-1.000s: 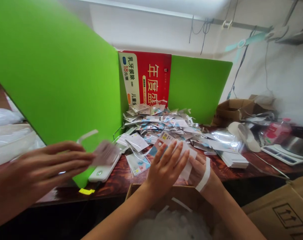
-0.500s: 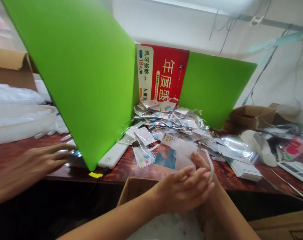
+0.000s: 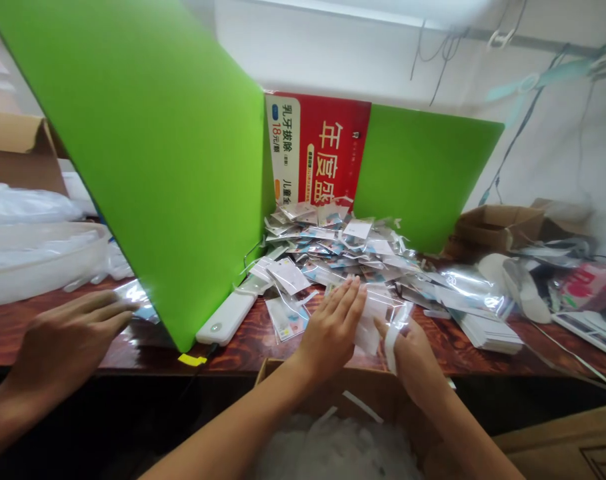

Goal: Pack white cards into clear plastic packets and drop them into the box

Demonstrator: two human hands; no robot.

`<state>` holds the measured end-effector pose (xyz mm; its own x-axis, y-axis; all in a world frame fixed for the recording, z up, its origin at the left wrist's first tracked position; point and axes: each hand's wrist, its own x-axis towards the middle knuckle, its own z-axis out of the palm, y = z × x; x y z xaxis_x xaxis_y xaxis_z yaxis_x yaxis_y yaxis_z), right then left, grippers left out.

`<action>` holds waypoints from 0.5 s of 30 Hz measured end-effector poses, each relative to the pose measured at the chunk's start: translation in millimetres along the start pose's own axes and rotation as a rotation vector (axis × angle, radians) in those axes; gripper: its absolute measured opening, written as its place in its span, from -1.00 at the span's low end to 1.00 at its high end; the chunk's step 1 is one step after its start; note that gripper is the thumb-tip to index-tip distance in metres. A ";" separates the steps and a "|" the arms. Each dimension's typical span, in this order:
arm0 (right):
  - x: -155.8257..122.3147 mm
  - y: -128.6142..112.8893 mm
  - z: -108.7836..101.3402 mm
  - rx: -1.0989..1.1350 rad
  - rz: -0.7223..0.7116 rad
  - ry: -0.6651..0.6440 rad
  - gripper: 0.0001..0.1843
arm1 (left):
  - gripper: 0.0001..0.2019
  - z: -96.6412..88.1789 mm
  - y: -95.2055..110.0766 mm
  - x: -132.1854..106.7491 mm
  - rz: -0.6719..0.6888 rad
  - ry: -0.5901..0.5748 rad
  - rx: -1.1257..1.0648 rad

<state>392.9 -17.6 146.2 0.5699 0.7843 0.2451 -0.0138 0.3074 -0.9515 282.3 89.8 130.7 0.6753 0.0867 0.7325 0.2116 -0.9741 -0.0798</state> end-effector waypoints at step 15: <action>2.7 -9.1 -23.4 -1.098 -0.963 -0.396 -0.41 | -0.29 4.1 -11.1 -0.7 -0.165 0.011 -0.116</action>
<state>413.8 -30.9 151.2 -0.2506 0.6696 0.6992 0.9286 0.3703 -0.0219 282.4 101.4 128.3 0.6300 0.2456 0.7367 0.2352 -0.9645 0.1203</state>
